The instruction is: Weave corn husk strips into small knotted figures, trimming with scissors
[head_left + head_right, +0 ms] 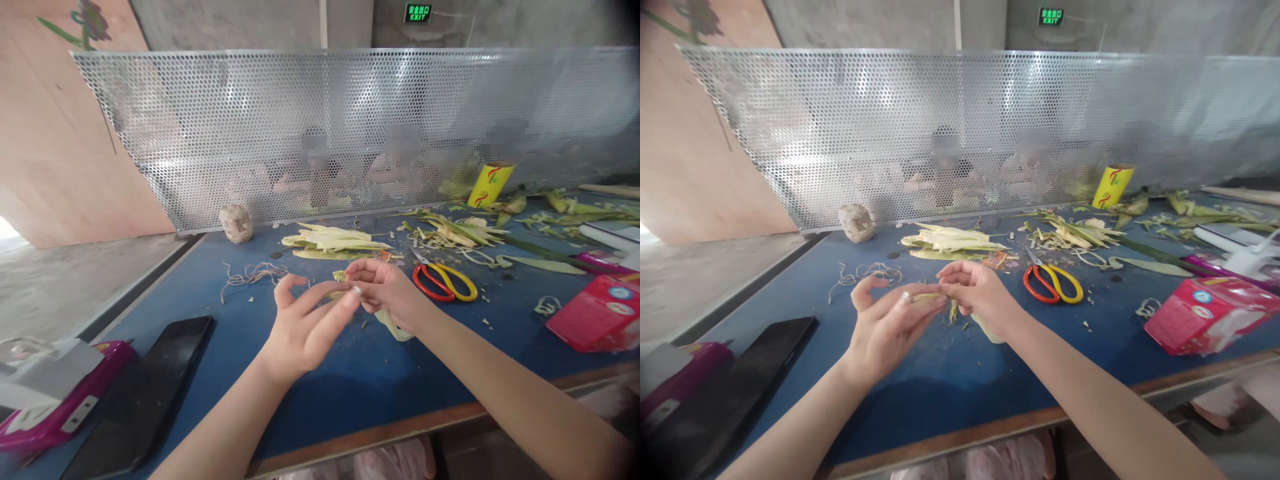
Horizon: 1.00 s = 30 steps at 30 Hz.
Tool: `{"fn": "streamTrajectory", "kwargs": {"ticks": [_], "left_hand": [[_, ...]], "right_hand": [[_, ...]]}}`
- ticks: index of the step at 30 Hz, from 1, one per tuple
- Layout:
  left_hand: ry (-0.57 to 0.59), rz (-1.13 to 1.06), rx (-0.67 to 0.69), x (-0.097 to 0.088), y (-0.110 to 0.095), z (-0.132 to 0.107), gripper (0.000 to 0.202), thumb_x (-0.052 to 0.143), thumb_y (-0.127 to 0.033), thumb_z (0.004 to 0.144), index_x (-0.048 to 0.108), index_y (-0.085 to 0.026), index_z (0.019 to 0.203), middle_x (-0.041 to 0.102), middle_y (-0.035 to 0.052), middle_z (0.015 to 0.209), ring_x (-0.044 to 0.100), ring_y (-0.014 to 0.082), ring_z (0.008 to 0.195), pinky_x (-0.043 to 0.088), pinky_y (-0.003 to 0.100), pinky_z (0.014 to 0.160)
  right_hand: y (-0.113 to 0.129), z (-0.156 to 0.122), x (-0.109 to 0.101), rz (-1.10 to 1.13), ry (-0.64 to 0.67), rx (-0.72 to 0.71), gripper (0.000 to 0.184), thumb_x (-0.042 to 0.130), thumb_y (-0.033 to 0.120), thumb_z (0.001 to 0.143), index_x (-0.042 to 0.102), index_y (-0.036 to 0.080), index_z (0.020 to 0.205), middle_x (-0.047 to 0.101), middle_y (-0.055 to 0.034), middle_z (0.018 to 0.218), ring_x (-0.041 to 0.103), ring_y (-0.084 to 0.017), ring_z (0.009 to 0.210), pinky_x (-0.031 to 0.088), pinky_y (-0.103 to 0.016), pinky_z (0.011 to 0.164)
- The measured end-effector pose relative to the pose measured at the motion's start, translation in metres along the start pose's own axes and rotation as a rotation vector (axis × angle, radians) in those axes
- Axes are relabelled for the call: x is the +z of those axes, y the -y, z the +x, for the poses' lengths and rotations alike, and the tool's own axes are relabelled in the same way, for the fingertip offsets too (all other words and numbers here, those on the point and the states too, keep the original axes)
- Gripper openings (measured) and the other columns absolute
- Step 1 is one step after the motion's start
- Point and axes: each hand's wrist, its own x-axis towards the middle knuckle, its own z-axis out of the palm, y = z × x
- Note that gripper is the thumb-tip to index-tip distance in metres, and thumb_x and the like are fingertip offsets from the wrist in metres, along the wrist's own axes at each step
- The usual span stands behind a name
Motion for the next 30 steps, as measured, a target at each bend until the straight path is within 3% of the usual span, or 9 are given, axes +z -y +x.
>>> {"fn": "streamTrajectory", "kwargs": {"ticks": [4, 9, 15, 20, 25, 30], "left_hand": [[-0.036, 0.010, -0.049, 0.002, 0.001, 0.000, 0.036, 0.064, -0.005, 0.074, 0.051, -0.018, 0.105, 0.073, -0.0024, 0.084, 0.066, 0.0129, 0.077, 0.034, 0.038, 0.088], [-0.131, 0.191, 0.209, -0.003, -0.004, 0.005, 0.024, 0.059, -0.015, 0.079, 0.056, -0.023, 0.100, 0.072, -0.0071, 0.082, 0.061, 0.0132, 0.087, 0.025, 0.036, 0.089], [0.013, 0.280, 0.353, -0.004, -0.010, 0.005, 0.040, 0.060, -0.018, 0.076, 0.049, -0.029, 0.114, 0.070, -0.0068, 0.075, 0.059, 0.0111, 0.083, 0.026, 0.031, 0.059], [0.009, 0.221, 0.357, -0.002, -0.011, 0.005, 0.047, 0.064, -0.026, 0.073, 0.047, -0.030, 0.117, 0.069, -0.0052, 0.076, 0.059, 0.0137, 0.083, 0.029, 0.030, 0.060], [0.000, 0.057, 0.301, -0.004, -0.010, 0.005, 0.042, 0.062, -0.028, 0.075, 0.047, -0.031, 0.114, 0.070, 0.0004, 0.086, 0.060, 0.0197, 0.089, 0.043, 0.041, 0.074], [-0.057, 0.014, 0.234, -0.006, -0.006, 0.007, 0.034, 0.057, -0.018, 0.077, 0.049, -0.024, 0.110, 0.070, 0.0048, 0.088, 0.060, 0.0213, 0.087, 0.049, 0.031, 0.058]], "right_hand": [[0.000, 0.000, 0.003, -0.031, -0.012, -0.056, 0.034, 0.079, 0.029, 0.058, 0.057, 0.017, 0.081, 0.057, 0.0033, 0.070, 0.037, 0.000, 0.040, 0.025, -0.015, 0.033], [0.000, 0.000, 0.005, 0.001, -0.027, -0.003, 0.034, 0.079, 0.028, 0.057, 0.057, 0.017, 0.080, 0.056, 0.0037, 0.068, 0.037, 0.000, 0.039, 0.025, -0.014, 0.032], [0.000, 0.000, 0.003, 0.018, -0.015, 0.053, 0.029, 0.076, 0.024, 0.060, 0.057, 0.018, 0.081, 0.055, 0.0045, 0.069, 0.042, 0.000, 0.043, 0.027, -0.010, 0.033], [0.001, -0.002, 0.001, 0.019, 0.076, 0.123, 0.030, 0.077, 0.024, 0.060, 0.057, 0.018, 0.082, 0.055, 0.0046, 0.068, 0.042, 0.000, 0.042, 0.027, -0.011, 0.033], [0.001, -0.002, 0.001, 0.054, 0.122, 0.178, 0.035, 0.078, 0.026, 0.058, 0.057, 0.018, 0.084, 0.055, 0.0048, 0.068, 0.040, 0.000, 0.040, 0.025, -0.012, 0.032], [-0.001, -0.001, 0.004, 0.148, 0.092, 0.126, 0.036, 0.080, 0.025, 0.056, 0.057, 0.018, 0.083, 0.052, 0.0063, 0.066, 0.036, 0.001, 0.039, 0.026, -0.012, 0.033]]}}
